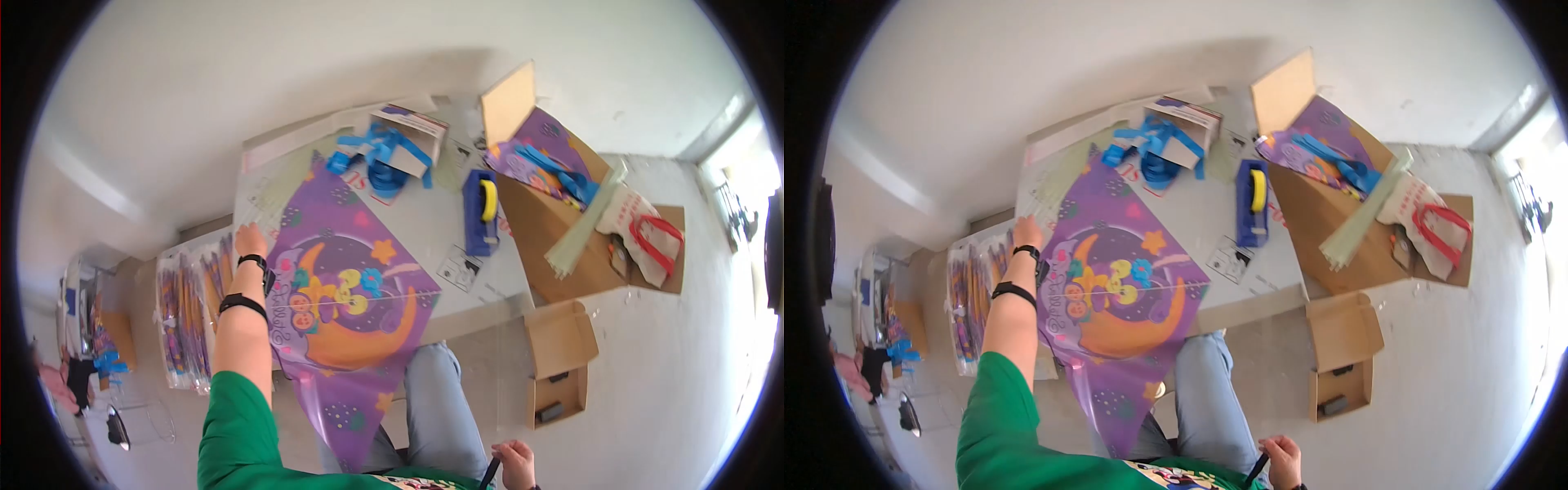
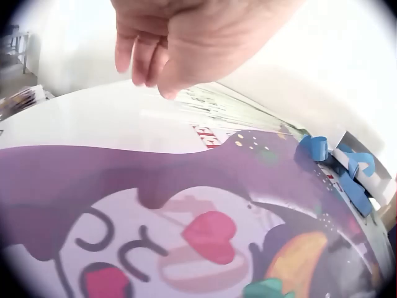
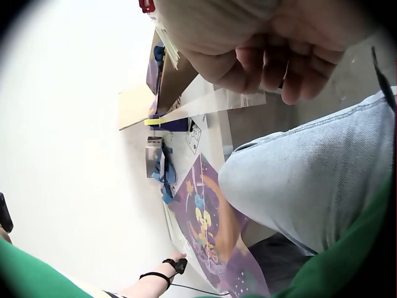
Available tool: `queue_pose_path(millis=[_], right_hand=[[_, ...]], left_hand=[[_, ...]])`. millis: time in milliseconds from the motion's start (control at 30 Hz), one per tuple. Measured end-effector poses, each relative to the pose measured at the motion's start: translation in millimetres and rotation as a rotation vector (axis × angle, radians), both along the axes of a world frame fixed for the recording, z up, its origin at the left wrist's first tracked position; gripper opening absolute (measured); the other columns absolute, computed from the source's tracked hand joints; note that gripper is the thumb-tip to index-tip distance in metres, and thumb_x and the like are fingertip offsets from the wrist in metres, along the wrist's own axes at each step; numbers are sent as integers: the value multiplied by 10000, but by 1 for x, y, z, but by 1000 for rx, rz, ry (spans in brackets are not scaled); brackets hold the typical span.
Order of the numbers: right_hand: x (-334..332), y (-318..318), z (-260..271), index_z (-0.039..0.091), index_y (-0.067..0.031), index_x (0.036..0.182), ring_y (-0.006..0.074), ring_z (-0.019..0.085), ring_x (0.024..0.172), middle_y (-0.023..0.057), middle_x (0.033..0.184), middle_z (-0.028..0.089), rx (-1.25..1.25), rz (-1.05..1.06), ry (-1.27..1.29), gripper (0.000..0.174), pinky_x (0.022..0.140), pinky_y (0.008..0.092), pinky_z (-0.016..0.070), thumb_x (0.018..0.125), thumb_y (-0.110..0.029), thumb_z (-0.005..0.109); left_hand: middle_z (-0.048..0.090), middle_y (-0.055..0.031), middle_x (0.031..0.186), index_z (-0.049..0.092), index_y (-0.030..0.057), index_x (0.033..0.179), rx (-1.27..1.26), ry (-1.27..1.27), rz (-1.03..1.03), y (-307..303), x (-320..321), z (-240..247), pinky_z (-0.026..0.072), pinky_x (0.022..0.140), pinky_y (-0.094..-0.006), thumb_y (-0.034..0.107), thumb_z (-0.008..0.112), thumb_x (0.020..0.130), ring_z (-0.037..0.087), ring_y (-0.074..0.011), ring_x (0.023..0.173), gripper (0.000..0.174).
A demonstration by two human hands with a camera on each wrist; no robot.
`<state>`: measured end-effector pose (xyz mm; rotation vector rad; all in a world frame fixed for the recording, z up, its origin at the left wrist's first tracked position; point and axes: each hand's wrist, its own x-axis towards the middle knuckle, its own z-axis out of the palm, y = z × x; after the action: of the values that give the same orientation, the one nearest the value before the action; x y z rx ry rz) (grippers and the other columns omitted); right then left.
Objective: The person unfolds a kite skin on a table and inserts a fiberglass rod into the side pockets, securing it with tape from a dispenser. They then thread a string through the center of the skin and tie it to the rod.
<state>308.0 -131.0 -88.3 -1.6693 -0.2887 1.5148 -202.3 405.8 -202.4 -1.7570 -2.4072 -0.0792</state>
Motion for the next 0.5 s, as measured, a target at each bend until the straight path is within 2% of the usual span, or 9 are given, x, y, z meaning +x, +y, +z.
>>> queue_pose_path(millis=[33,100,167,200,267,333,400,433,500], right_hand=[[-4,-6,-16,586,-4,826,142,601,762,77,826,636,-54,-185,-13,61,714,265,488,868,-48,586],[-10,1,-6,578,-9,834,187,615,799,80,830,624,-49,-174,-8,73,755,296,495,887,-58,566],[-16,4,-4,579,-2,836,185,615,811,92,842,630,-36,-186,19,78,764,297,496,888,-60,567],[-18,3,-5,581,5,838,183,616,823,104,853,635,-10,-182,44,84,772,297,497,888,-62,568],[-22,2,-7,580,6,835,181,613,828,104,855,635,4,-181,43,83,777,298,497,888,-57,569],[-25,2,-4,577,7,831,178,607,848,103,869,635,55,-176,59,72,791,304,496,887,-38,565],[-25,1,-2,577,6,830,176,606,848,103,873,635,99,-159,53,69,795,303,494,887,-32,562],[-25,1,-2,576,5,829,174,604,847,102,877,635,137,-142,50,67,798,301,491,887,-26,560],[-23,0,2,576,8,828,170,598,860,103,887,636,157,-132,43,66,807,291,482,885,-23,562]], left_hand=[[577,-164,1135,622,90,1016,35,21,-90,0,11,6,491,823,-440,156,617,804,569,-350,1020,223],[621,-166,1008,644,71,925,181,-235,-315,1,64,22,475,775,-443,161,632,795,593,-345,934,159],[650,-161,838,649,41,834,123,-606,-483,-24,149,57,480,690,-426,170,612,812,619,-339,807,136],[651,-158,801,647,31,846,200,-666,-654,-33,183,46,488,646,-400,185,596,833,630,-334,742,162],[665,-134,814,653,27,918,-197,-1046,-593,-77,264,76,497,661,-365,233,594,862,657,-264,767,221],[663,-75,773,657,18,916,-319,-1214,-668,-85,324,31,483,657,-317,276,616,865,642,-163,754,266],[638,0,756,653,63,853,-525,-1611,-479,-91,378,12,446,615,-286,332,604,896,588,-128,682,277],[638,0,756,653,63,853,-524,-1612,-488,-92,396,14,446,615,-286,332,604,896,588,-128,682,277],[624,21,754,620,106,820,-664,-1988,-75,-92,425,15,435,630,-264,367,606,899,577,-97,688,272]])
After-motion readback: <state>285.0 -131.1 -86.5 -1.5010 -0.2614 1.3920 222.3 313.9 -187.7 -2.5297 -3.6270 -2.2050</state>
